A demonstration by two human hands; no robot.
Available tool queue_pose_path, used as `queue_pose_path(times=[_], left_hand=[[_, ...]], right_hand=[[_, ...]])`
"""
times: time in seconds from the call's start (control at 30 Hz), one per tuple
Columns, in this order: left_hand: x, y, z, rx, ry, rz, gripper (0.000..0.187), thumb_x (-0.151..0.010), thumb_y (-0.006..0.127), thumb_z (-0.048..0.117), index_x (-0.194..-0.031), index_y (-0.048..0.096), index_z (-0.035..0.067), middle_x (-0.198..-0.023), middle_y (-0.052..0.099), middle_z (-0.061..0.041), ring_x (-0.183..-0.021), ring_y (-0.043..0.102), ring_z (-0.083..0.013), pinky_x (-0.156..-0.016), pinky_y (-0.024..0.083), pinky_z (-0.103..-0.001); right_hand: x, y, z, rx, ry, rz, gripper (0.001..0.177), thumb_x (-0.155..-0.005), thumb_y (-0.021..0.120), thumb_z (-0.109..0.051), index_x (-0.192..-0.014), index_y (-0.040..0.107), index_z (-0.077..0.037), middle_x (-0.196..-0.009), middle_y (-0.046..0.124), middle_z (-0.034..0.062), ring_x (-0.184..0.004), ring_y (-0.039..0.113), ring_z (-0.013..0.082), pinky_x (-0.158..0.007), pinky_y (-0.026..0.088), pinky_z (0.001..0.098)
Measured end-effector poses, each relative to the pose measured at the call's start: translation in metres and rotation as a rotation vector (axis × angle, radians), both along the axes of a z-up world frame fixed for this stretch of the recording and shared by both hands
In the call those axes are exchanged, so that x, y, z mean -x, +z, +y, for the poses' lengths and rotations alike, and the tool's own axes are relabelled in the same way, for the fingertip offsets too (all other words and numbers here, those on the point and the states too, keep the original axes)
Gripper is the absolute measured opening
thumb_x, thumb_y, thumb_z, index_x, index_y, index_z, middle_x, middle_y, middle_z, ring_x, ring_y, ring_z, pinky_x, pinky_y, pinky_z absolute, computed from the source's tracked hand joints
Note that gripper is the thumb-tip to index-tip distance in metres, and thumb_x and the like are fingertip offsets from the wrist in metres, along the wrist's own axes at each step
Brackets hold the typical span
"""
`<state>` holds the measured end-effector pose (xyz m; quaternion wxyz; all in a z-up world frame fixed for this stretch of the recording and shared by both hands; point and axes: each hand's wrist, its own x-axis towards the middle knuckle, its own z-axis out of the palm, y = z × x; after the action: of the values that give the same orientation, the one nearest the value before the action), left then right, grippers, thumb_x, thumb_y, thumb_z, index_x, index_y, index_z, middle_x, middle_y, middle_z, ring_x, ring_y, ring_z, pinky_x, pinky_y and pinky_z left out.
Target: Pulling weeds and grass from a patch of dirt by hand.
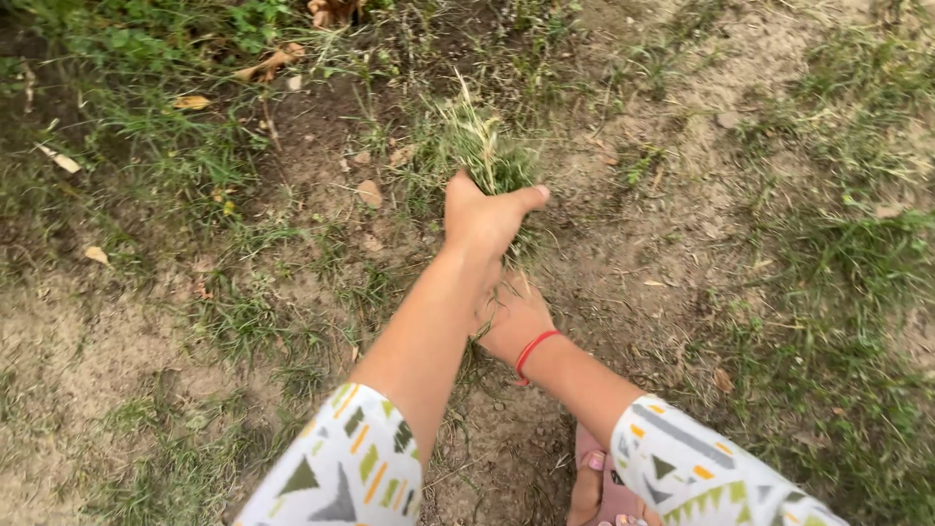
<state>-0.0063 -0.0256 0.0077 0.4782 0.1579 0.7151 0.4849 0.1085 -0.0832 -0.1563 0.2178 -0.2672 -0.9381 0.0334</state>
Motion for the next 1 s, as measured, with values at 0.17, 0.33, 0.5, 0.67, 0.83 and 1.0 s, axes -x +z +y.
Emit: queue_pose_path(times=[0.17, 0.33, 0.5, 0.67, 0.83, 1.0], left_hand=[[0.008, 0.002, -0.015, 0.055, -0.035, 0.042, 0.071, -0.069, 0.084, 0.007, -0.132, 0.052, 0.0, -0.117, 0.071, -0.014, -0.106, 0.071, -0.027, -0.092, 0.055, -0.04], [0.024, 0.002, -0.016, 0.039, -0.002, 0.07, 0.077, -0.069, 0.085, 0.007, -0.135, 0.048, -0.002, -0.121, 0.068, -0.015, -0.109, 0.07, -0.0264, -0.096, 0.055, -0.039], [0.03, 0.001, -0.014, 0.038, -0.015, 0.018, 0.067, -0.069, 0.083, 0.009, -0.128, 0.055, -0.004, -0.119, 0.072, -0.018, -0.106, 0.073, -0.0284, -0.091, 0.058, -0.043], [0.01, -0.004, -0.001, 0.125, -0.003, 0.024, 0.068, -0.07, 0.087, 0.013, -0.125, 0.051, -0.003, -0.119, 0.068, -0.018, -0.108, 0.069, -0.0283, -0.09, 0.056, -0.043], [-0.032, -0.01, 0.018, 0.117, -0.122, -0.015, 0.076, -0.07, 0.093, 0.019, -0.126, 0.046, -0.001, -0.122, 0.065, -0.017, -0.11, 0.066, -0.0259, -0.092, 0.055, -0.042], [-0.054, -0.015, 0.03, 0.11, -0.063, -0.204, 0.081, -0.069, 0.085, 0.018, -0.133, 0.044, -0.007, -0.127, 0.066, -0.025, -0.114, 0.071, -0.0339, -0.094, 0.062, -0.049]], right_hand=[[0.016, 0.006, 0.011, 0.281, 0.049, -0.386, 0.027, -0.089, 0.052, -0.032, -0.09, 0.075, -0.019, -0.092, 0.075, 0.0108, -0.093, 0.07, 0.0352, -0.08, 0.053, 0.0506], [0.019, 0.019, 0.01, 0.366, 0.167, -0.654, 0.021, -0.091, 0.058, -0.028, -0.083, 0.075, -0.017, -0.09, 0.073, 0.0082, -0.09, 0.068, 0.0324, -0.077, 0.052, 0.0497], [0.003, 0.084, 0.008, 1.443, -0.247, 0.301, 0.01, -0.083, 0.061, 0.001, -0.087, 0.067, -0.005, -0.08, 0.069, 0.0093, -0.069, 0.064, 0.0171, -0.056, 0.05, 0.0341], [-0.026, 0.09, 0.073, 0.974, -0.496, 0.411, 0.02, -0.083, 0.062, 0.003, -0.096, 0.076, -0.001, -0.08, 0.077, 0.0084, -0.071, 0.069, 0.0131, -0.066, 0.056, 0.0294], [-0.043, 0.118, 0.103, 0.874, -0.687, 0.444, 0.019, -0.085, 0.071, -0.008, -0.103, 0.078, -0.003, -0.081, 0.076, 0.0107, -0.07, 0.07, 0.0128, -0.068, 0.055, 0.0305], [-0.063, 0.118, 0.104, 0.896, -0.627, 0.594, 0.03, -0.086, 0.066, 0.002, -0.114, 0.074, -0.004, -0.088, 0.078, 0.0088, -0.077, 0.07, 0.0095, -0.071, 0.056, 0.0273]])
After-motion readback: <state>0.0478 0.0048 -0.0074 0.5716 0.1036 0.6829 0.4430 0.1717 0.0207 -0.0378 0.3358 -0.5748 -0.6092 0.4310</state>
